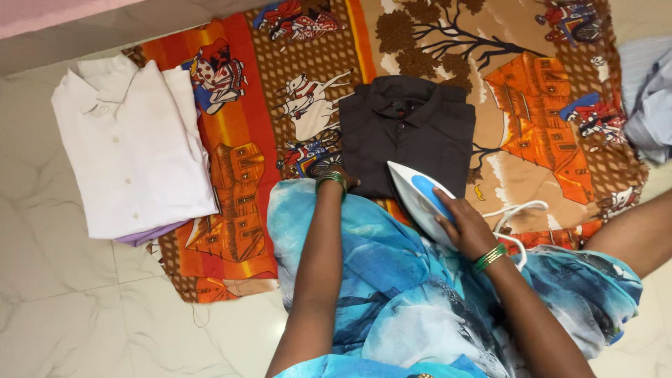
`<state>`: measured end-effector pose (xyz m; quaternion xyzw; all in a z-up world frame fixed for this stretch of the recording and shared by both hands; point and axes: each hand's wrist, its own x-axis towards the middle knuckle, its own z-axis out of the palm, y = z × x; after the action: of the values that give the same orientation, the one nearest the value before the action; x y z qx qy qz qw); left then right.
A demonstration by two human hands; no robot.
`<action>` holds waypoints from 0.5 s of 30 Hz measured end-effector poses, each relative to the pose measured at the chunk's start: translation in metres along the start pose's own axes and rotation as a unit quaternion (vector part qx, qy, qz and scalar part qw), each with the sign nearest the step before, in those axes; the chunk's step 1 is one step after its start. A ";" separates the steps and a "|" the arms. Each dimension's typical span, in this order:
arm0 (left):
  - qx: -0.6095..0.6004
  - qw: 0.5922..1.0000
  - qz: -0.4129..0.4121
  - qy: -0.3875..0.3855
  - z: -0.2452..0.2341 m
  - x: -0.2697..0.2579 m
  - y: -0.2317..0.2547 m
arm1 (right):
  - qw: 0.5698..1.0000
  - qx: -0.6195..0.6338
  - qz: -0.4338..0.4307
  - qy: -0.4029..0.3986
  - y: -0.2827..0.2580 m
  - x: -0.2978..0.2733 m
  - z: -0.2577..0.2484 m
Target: The person irons a black shirt laid out on a patterned mat on the floor. They use a handheld electric iron to smooth the fabric, fold the shirt, and place it on a stack of other folded clothes.
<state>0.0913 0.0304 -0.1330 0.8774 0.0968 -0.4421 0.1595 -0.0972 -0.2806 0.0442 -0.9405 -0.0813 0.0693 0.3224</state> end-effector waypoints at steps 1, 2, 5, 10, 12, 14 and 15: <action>0.015 1.000 -0.007 -0.019 0.000 0.000 0.003 | 1.000 -0.002 0.000 0.000 -0.010 0.010 0.007; 0.023 0.999 -0.013 -0.032 -0.002 0.001 0.006 | 1.000 -0.003 -0.002 -0.001 -0.019 0.022 0.015; 0.027 0.998 -0.024 -0.049 -0.004 -0.001 0.006 | 0.996 -0.067 0.059 -0.018 -0.042 0.083 0.047; 0.029 0.998 -0.028 -0.052 -0.008 0.012 0.004 | 0.991 -0.095 0.055 0.072 -0.053 0.202 0.082; 0.034 0.998 -0.025 -0.053 -0.009 0.017 0.004 | 0.991 -0.092 0.059 0.075 -0.059 0.236 0.087; 0.041 0.998 -0.018 -0.054 -0.013 0.021 0.008 | 0.991 -0.094 0.075 0.053 -0.065 0.250 0.083; 0.045 0.997 -0.016 -0.053 -0.013 0.021 0.009 | 0.994 -0.074 0.063 0.056 -0.064 0.243 0.076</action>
<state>0.1167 0.0272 -0.1411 0.8573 0.0820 -0.4946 0.1175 0.1196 -0.1369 0.0053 -0.9675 -0.0086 0.0304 0.2508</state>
